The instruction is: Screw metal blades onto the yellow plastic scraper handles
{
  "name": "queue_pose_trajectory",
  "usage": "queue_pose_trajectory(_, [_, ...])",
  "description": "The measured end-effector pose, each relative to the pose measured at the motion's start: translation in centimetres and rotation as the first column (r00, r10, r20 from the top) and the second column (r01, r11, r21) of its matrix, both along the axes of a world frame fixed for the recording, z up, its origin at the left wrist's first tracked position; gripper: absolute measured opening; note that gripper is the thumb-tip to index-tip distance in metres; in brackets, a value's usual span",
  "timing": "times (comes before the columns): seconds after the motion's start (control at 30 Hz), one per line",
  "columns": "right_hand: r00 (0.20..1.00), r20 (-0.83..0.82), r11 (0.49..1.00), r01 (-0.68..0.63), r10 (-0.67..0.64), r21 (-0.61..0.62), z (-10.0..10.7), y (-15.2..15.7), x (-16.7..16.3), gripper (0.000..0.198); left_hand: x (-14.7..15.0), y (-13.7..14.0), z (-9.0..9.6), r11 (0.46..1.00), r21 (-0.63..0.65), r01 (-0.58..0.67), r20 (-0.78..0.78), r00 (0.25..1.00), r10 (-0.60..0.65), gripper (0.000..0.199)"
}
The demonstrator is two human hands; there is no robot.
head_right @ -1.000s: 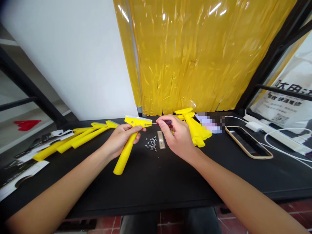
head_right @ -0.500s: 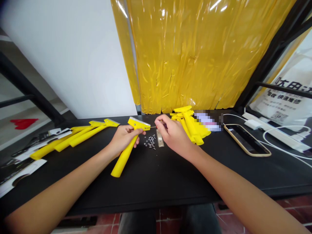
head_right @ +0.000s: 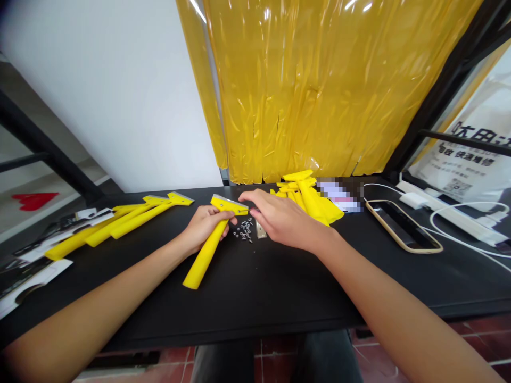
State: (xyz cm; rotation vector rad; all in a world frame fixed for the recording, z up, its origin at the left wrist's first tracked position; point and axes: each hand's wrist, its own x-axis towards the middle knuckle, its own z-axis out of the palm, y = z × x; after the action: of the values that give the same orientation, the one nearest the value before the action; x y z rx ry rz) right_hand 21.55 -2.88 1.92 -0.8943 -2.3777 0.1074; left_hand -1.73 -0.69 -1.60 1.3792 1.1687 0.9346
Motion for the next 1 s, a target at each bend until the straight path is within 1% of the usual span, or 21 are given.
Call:
queue_pose_trajectory(0.03, [1.000, -0.022, 1.000, 0.017, -0.018, -0.006, -0.03, 0.06, 0.00, 0.031, 0.00, 0.02, 0.04, 1.000, -0.004, 0.003, -0.004, 1.000, -0.003, 0.023])
queue_pose_trajectory(0.13, [0.982, -0.122, 0.989, 0.136, -0.142, -0.049, -0.20, 0.25, -0.16, 0.025, 0.07, 0.00, 0.05, 0.999, 0.005, 0.034, -0.050, 0.998, -0.033, 0.022])
queue_pose_trajectory(0.2, [0.970, -0.166, 0.982, 0.166, -0.178, -0.086, -0.29, 0.37, -0.25, 0.023, 0.11, -0.01, -0.02, 0.998, 0.008, 0.059, -0.064, 0.996, -0.058, 0.021])
queue_pose_trajectory(0.27, [0.971, -0.185, 0.986, 0.135, -0.150, -0.094, -0.30, 0.46, -0.21, 0.022, 0.10, 0.04, -0.14, 0.997, 0.008, 0.076, -0.062, 0.995, -0.075, 0.021])
queue_pose_trajectory(0.37, [0.987, -0.149, 0.996, 0.056, -0.067, -0.076, -0.17, 0.56, 0.09, 0.030, 0.02, 0.17, -0.23, 0.995, -0.004, 0.095, -0.061, 0.994, -0.095, 0.020])
queue_pose_trajectory(0.4, [0.989, -0.134, 0.996, 0.047, -0.056, -0.073, -0.10, 0.59, 0.23, 0.033, 0.00, 0.19, -0.22, 0.994, -0.009, 0.105, -0.059, 0.993, -0.106, 0.020])
queue_pose_trajectory(0.47, [0.989, -0.116, 0.994, 0.082, -0.090, -0.074, 0.07, 0.68, 0.48, 0.033, 0.00, 0.18, -0.14, 0.991, -0.016, 0.133, -0.057, 0.989, -0.133, 0.020])
queue_pose_trajectory(0.57, [0.979, -0.110, 0.984, 0.168, -0.173, -0.053, 0.25, 0.79, 0.68, 0.026, 0.08, 0.07, 0.04, 0.989, -0.016, 0.150, -0.060, 0.987, -0.150, 0.020])
queue_pose_trajectory(0.67, [0.980, -0.119, 0.987, 0.156, -0.159, -0.032, 0.29, 0.68, 0.59, 0.022, 0.17, 0.05, 0.04, 0.989, -0.023, 0.146, -0.061, 0.987, -0.148, 0.021])
queue_pose_trajectory(0.8, [0.988, -0.105, 0.993, 0.115, -0.116, -0.015, 0.19, 0.32, 0.27, 0.031, 0.15, 0.33, -0.34, 0.992, -0.022, 0.126, -0.070, 0.989, -0.128, 0.021])
queue_pose_trajectory(0.93, [0.975, -0.094, 0.979, 0.195, -0.199, -0.051, 0.12, 0.33, 0.17, 0.026, -0.01, 0.66, -0.66, 0.992, -0.021, 0.122, -0.060, 0.991, -0.123, 0.023])
queue_pose_trajectory(1.0, [0.971, -0.115, 0.976, 0.202, -0.210, -0.078, 0.05, 0.45, 0.15, 0.027, -0.04, 0.67, -0.60, 0.992, -0.026, 0.124, -0.055, 0.991, -0.126, 0.023])
